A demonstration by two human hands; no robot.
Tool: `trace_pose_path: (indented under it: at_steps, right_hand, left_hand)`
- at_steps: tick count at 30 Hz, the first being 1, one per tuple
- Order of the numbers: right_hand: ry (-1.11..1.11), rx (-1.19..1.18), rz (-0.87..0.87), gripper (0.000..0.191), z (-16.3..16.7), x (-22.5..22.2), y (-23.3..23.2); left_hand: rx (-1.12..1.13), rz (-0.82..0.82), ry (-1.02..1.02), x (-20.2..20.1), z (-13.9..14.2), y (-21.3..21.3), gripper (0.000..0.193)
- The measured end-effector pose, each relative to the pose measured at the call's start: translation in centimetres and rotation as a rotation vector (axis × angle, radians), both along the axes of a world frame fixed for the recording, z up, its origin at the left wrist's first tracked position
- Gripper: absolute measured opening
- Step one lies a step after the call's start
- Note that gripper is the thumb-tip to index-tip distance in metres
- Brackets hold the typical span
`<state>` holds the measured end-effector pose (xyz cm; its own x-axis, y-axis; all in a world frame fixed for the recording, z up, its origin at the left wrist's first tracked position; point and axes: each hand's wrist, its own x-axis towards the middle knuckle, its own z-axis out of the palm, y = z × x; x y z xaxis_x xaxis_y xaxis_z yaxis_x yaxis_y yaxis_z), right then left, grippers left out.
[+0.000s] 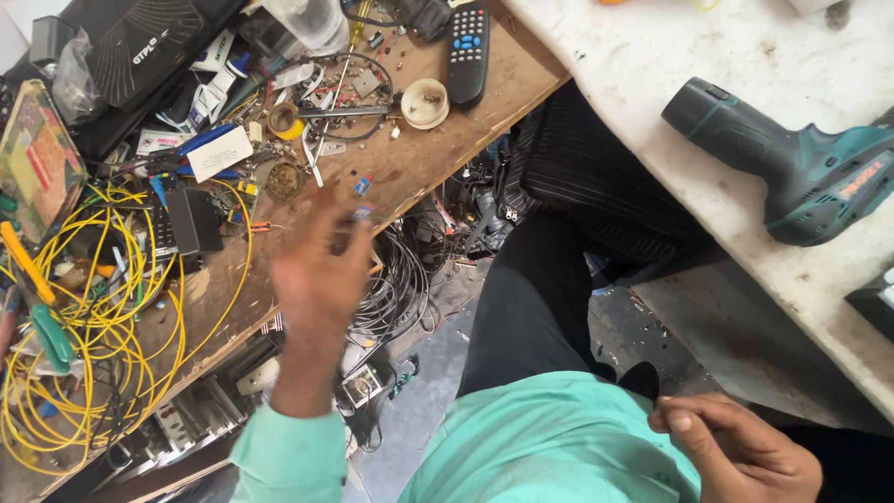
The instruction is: The person solders components on a green circuit board mounted in a frame, holding a soldering iron in one hand and a solder spool in the other. They then use a blue desoldering pump on the board joints, reposition the board, and continue soldering before setting it down and handling a small component.
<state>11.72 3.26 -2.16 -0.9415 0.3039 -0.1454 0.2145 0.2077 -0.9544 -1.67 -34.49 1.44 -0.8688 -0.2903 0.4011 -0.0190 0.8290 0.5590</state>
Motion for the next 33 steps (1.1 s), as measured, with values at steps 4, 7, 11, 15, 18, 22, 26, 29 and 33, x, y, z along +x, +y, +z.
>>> trace_pose_path:
  at_steps: [4,7,11,15,18,22,26,29,33]
  right_hand:
    - [0.067,-0.112,0.05,0.014,-1.8,0.7,0.4]
    - [-0.056,-0.278,0.046,0.027,-2.7,0.0,0.7]
    - [-0.18,-1.081,0.07,0.054,-2.2,-2.7,-0.1]
    - [-0.023,-1.396,0.264,0.071,1.5,-1.7,-1.4]
    - [0.11,-0.838,0.167,0.072,5.2,0.4,-0.9]
    - [0.552,0.238,0.362,0.069,6.9,-0.7,1.3]
    - [0.495,0.696,0.251,0.08,6.5,-2.2,4.3]
    - [0.447,0.881,-0.074,0.085,7.9,-1.1,8.7]
    - [0.311,1.023,-0.115,0.113,9.4,-2.2,15.1]
  left_hand:
    - [-0.058,-0.029,0.165,-1.4,0.2,-1.9,0.028]
    - [-0.194,-0.137,0.346,-0.4,1.7,2.9,0.036]
    - [0.462,-0.711,0.148,4.5,1.4,14.3,0.046]
    - [0.241,-1.352,0.26,5.9,-1.3,20.1,0.048]
    - [0.383,-1.372,0.065,5.3,-2.5,21.5,0.064]
    - [1.558,-1.104,-0.598,6.5,-1.7,24.0,0.072]
    - [1.456,-1.522,-0.465,6.1,-0.8,24.6,0.071]
    - [1.251,-1.645,-0.373,4.8,-1.2,23.2,0.072]
    - [1.001,-1.513,-0.534,4.0,-2.5,21.3,0.069]
